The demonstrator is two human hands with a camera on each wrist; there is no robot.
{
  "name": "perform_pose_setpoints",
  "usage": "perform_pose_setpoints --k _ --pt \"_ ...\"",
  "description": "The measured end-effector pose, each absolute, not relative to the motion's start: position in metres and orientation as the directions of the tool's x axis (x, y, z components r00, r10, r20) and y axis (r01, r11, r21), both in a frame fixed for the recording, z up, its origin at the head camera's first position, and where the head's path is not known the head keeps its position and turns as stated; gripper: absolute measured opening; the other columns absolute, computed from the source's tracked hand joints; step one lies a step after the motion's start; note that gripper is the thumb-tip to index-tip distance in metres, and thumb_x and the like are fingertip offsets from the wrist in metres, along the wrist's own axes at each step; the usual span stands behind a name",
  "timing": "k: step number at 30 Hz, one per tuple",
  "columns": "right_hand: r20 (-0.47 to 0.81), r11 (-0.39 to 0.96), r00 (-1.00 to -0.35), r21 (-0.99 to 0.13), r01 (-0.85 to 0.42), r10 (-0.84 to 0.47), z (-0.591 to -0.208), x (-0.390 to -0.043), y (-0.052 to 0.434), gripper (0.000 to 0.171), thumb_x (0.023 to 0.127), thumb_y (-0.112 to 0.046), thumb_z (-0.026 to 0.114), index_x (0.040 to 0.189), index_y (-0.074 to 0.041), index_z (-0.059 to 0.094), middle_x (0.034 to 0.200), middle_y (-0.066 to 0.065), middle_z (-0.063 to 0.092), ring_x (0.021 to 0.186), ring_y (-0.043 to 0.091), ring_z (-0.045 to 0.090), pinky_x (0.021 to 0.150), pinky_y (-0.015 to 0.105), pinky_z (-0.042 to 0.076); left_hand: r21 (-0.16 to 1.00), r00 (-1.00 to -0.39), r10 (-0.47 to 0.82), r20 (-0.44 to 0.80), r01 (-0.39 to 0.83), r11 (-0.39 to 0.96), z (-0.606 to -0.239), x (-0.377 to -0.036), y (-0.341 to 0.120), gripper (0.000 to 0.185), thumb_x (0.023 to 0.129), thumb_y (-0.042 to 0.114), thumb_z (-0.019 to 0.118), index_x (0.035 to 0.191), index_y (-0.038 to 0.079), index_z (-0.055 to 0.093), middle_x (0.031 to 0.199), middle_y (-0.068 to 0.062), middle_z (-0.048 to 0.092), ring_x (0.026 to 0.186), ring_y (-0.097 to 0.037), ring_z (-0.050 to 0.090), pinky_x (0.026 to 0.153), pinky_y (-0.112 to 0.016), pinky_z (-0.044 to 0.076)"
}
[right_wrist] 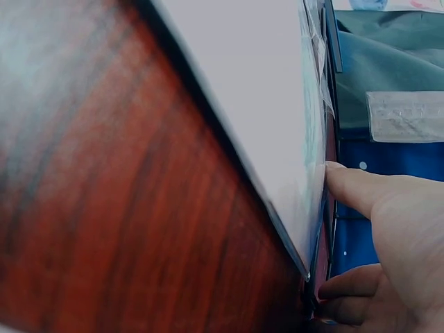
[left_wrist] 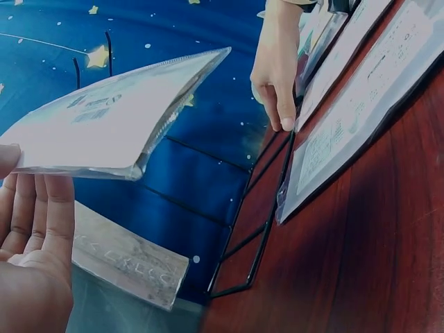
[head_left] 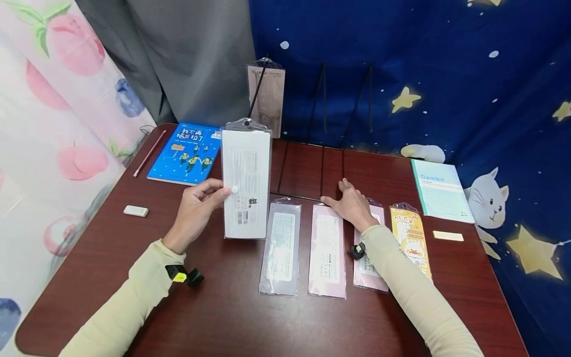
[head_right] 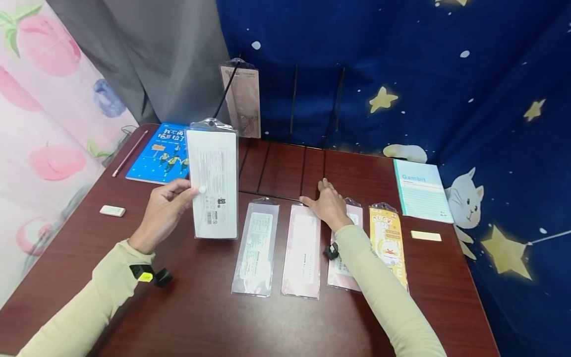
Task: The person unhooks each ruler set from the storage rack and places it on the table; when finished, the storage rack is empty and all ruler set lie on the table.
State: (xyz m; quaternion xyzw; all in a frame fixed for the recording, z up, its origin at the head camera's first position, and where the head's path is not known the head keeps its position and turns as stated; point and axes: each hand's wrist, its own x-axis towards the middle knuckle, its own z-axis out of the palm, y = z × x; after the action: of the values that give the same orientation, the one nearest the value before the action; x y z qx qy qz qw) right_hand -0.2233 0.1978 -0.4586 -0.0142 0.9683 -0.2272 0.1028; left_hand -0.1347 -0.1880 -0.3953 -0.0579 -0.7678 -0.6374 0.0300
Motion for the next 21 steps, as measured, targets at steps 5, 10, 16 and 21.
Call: perform_pose_setpoints --k 5,10,16,21 --pt "-0.194 0.900 -0.978 -0.435 0.016 -0.076 -0.458 -0.223 0.198 0.096 0.095 -0.059 0.067 0.162 -0.001 0.030 0.173 0.015 0.019 0.153 0.050 0.031 0.120 0.063 0.033 0.977 -0.993 0.061 0.101 0.111 0.182 -0.401 -0.129 -0.191 0.035 0.103 0.029 0.067 0.121 -0.001 0.070 0.104 0.014 0.076 0.089 -0.009 0.074 0.080 -0.023 0.061" --pt "-0.195 0.905 -0.978 -0.426 0.012 -0.079 -0.459 -0.224 0.198 0.095 0.095 -0.059 0.067 0.161 -0.001 0.030 0.173 0.015 0.019 0.153 0.050 0.031 0.121 0.063 0.032 0.980 -0.996 0.088 0.019 0.035 0.196 -0.421 -0.120 -0.197 0.036 0.103 0.029 0.066 0.121 -0.003 0.069 0.099 0.013 0.076 0.086 -0.009 0.073 0.078 -0.025 0.061" --pt "-0.187 0.907 -0.979 -0.421 0.003 -0.084 -0.457 -0.224 0.198 0.095 0.095 -0.059 0.067 0.161 -0.001 0.031 0.173 0.016 0.020 0.151 0.051 0.033 0.120 0.063 0.033 0.978 -0.988 0.111 -0.103 -0.080 0.194 -0.443 -0.115 -0.205 0.039 0.104 0.028 0.065 0.123 -0.006 0.067 0.100 0.008 0.077 0.087 -0.009 0.074 0.078 -0.026 0.062" --pt "-0.190 0.903 -0.978 -0.431 0.006 -0.084 -0.457 -0.224 0.199 0.096 0.095 -0.059 0.067 0.161 -0.001 0.030 0.173 0.016 0.019 0.152 0.050 0.032 0.120 0.063 0.033 0.962 -0.976 0.106 -0.193 -0.167 0.215 -0.451 -0.113 -0.210 0.042 0.103 0.031 0.066 0.126 -0.005 0.067 0.106 -0.002 0.078 0.086 -0.010 0.074 0.078 -0.027 0.062"
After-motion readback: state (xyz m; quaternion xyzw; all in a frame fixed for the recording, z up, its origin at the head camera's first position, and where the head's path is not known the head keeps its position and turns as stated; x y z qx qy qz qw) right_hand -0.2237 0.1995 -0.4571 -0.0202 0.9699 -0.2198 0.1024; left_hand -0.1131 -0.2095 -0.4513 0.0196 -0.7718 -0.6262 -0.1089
